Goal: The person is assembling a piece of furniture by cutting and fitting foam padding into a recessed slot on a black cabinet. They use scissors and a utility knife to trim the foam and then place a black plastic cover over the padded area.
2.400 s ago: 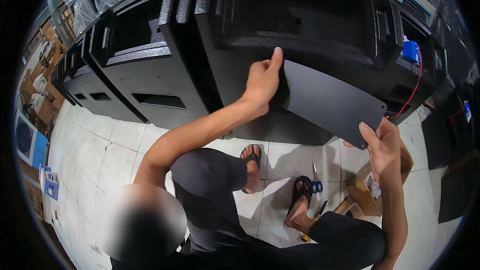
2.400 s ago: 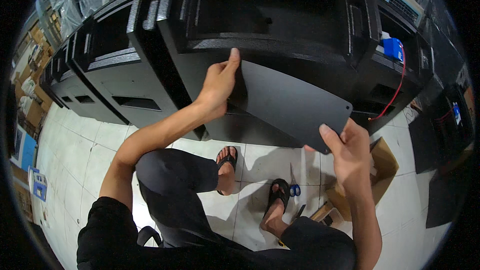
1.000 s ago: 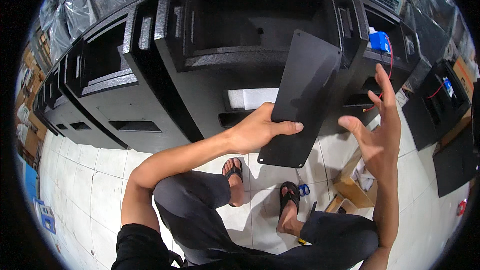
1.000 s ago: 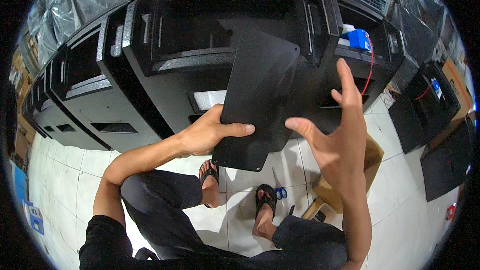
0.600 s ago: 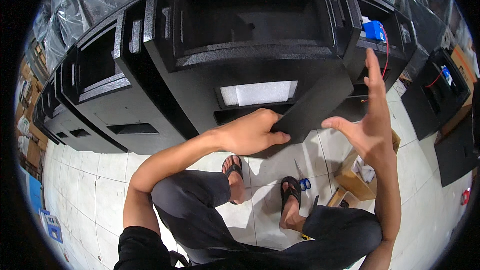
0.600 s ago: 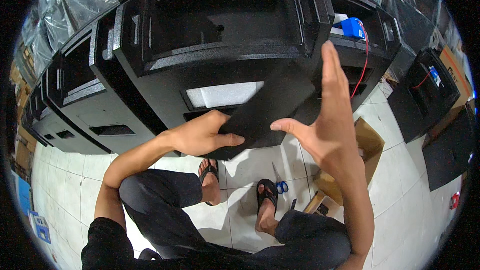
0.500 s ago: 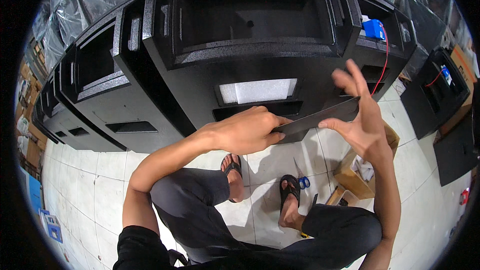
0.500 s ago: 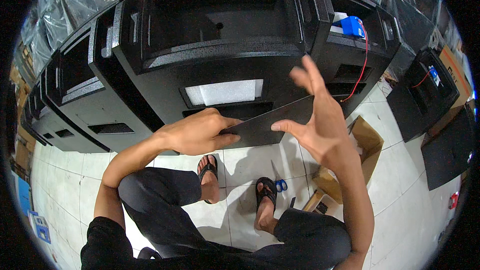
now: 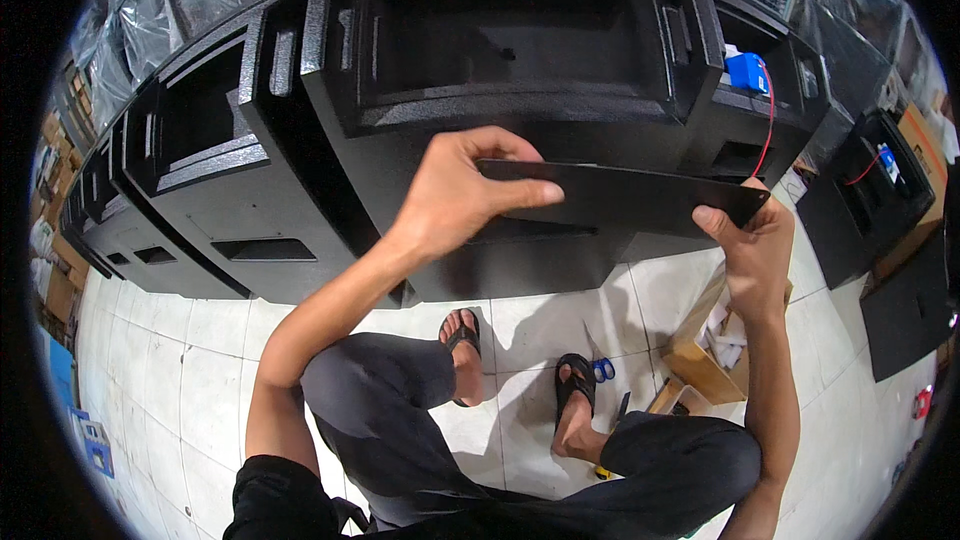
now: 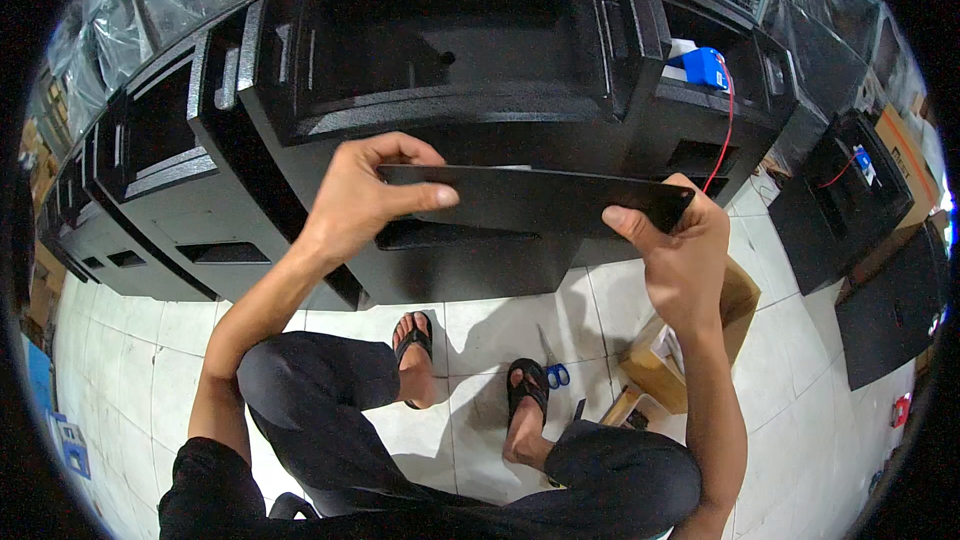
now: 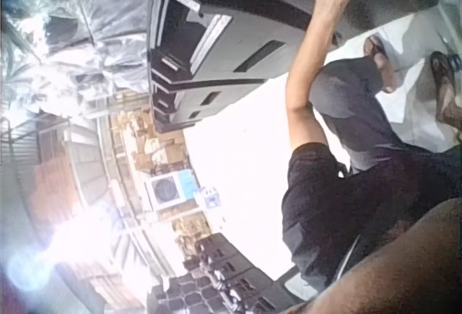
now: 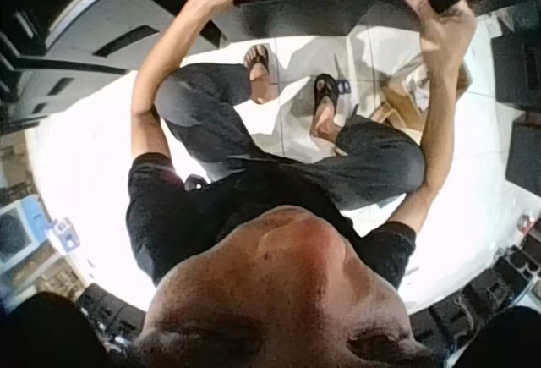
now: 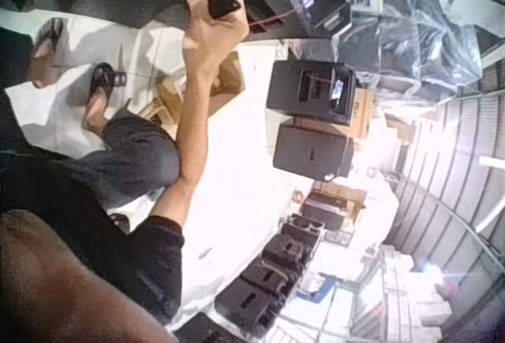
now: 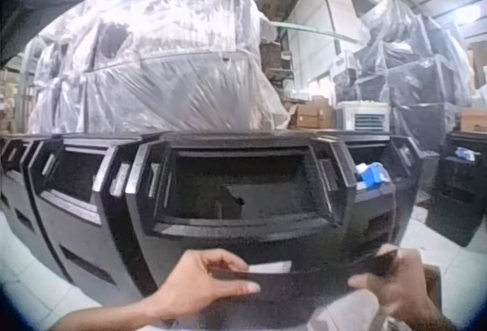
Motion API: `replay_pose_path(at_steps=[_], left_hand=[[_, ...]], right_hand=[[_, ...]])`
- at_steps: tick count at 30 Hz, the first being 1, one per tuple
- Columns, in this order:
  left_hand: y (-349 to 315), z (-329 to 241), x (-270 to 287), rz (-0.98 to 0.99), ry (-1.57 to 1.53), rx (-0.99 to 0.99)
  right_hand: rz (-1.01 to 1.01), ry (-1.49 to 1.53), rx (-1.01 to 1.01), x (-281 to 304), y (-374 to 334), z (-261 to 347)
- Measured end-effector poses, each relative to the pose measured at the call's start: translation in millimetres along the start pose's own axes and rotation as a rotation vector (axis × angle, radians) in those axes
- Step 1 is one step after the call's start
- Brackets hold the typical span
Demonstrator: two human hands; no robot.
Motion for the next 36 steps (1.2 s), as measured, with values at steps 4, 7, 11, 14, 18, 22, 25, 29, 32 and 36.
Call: replay_pose_path(at_steps=[4, 7, 11, 14, 18, 22, 25, 29, 32, 36], left_hand=[[-1.3, -4.9, -6.9, -0.012, 0.015, 0.054], [-1.0, -5.3, -4.6, -0.068, 0.003, 0.055], [-2.6, -10.4, -4.3, -0.105, 0.04, 0.02], [-3.6, -15.8, -3.2, -0.114, 0.051, 0.021], [-4.3, -15.9, -3.9, -0.128, 0.068, 0.025], [-5.2, -23.7, -6.5, -0.155, 0.052, 0.016], [-6.7, -30.6, -4.6, -0.209, 0.06, 0.009], [-5.3, -34.5, -4.9, -0.333, 0.042, -0.027], [-4.8, -41.6, -1.9, -0.407, 0.08, -0.011], [-0.5, -43.2, 1.1, -0.494, 0.138, 0.006]], right_hand=[[-0.027, -0.05, 0.073, -4.9, -3.6, 3.7], [-0.036, -0.063, 0.117, -6.9, -4.8, 4.5], [-0.077, 0.011, 0.064, -10.0, -5.8, 1.2], [-0.035, -0.024, 0.066, -7.0, -4.5, -2.5], [0.001, -0.005, 0.179, -13.2, -5.2, -1.9], [-0.087, -0.044, 0.272, -14.4, -5.2, -2.5], [-0.139, -0.066, 0.257, -16.0, -2.3, 1.5], [-0.214, -0.218, 0.281, -17.0, -1.8, 11.5], [-0.239, -0.241, 0.359, -21.0, 2.3, 17.9], [-0.322, -0.283, 0.37, -26.0, 5.1, 29.4]])
Point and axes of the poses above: each hand's wrist, its own y-axis towards the middle knuckle, its own x-axis out of the back of the hand, z = x × y, the point moved 4 cm from there along y, towards the middle knuckle, and after that the axes turned 14 degrees about y, right-handed, at the moved point
